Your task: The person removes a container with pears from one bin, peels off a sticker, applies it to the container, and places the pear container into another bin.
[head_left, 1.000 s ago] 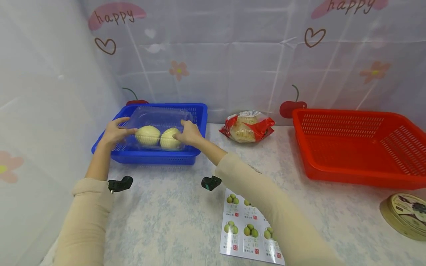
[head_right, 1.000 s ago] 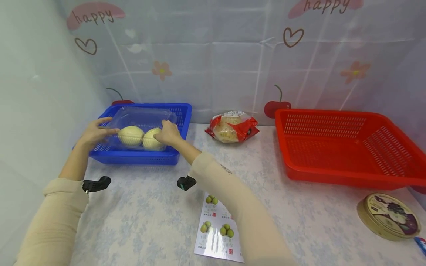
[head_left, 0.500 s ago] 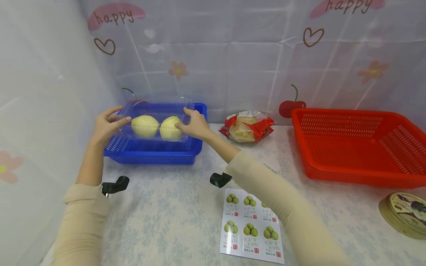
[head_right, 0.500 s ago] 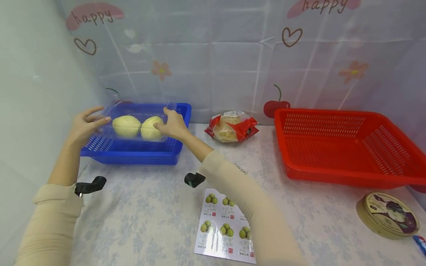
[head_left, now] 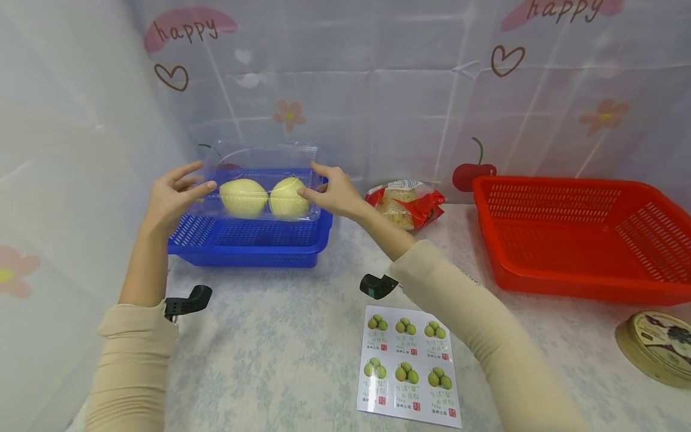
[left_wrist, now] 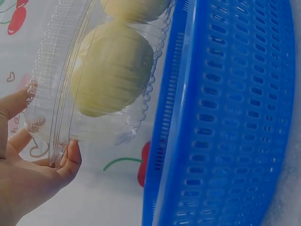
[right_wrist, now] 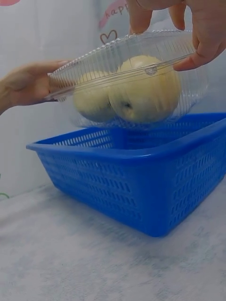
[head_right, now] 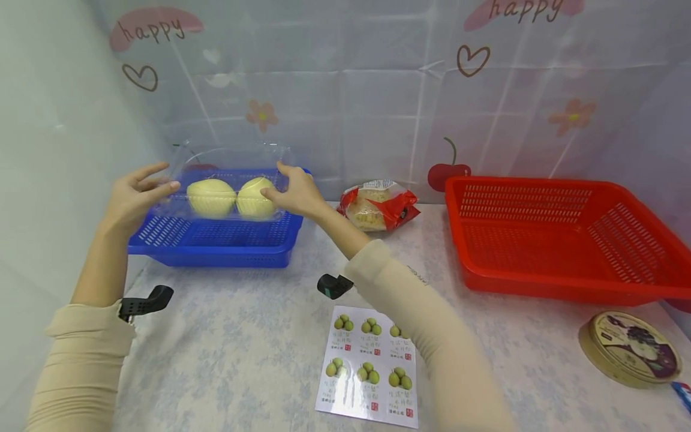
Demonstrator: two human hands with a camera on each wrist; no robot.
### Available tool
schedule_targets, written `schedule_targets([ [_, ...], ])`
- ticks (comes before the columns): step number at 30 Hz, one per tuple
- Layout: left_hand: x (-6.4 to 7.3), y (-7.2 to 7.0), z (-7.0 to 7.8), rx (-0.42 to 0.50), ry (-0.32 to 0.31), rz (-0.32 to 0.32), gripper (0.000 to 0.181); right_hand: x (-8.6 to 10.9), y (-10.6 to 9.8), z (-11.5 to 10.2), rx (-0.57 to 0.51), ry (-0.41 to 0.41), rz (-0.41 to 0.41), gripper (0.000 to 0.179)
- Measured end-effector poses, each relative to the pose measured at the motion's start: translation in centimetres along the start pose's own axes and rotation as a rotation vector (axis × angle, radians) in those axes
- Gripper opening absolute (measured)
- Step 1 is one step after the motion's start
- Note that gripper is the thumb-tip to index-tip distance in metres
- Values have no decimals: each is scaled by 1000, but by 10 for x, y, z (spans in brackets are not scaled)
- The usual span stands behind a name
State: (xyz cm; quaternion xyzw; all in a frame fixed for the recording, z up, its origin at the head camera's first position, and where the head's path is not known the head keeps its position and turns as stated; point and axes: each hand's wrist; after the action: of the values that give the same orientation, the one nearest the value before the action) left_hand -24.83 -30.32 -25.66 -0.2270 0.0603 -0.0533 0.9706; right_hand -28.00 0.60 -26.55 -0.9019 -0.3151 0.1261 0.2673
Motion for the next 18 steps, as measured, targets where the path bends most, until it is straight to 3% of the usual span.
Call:
schedule_targets([
  [18, -3, 22, 23, -92, 35, -107, 64, 39, -24, 14, -203, -10, 43, 71],
])
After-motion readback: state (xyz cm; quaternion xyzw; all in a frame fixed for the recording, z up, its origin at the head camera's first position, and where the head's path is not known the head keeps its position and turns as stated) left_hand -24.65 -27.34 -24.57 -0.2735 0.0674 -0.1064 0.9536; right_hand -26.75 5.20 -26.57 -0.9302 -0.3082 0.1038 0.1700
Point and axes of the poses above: each hand's wrist, its own x-axis away from the middle knuckle, its own y-axis out of the palm, z = x × y, and after that the axes turned 14 degrees about -z, right-handed
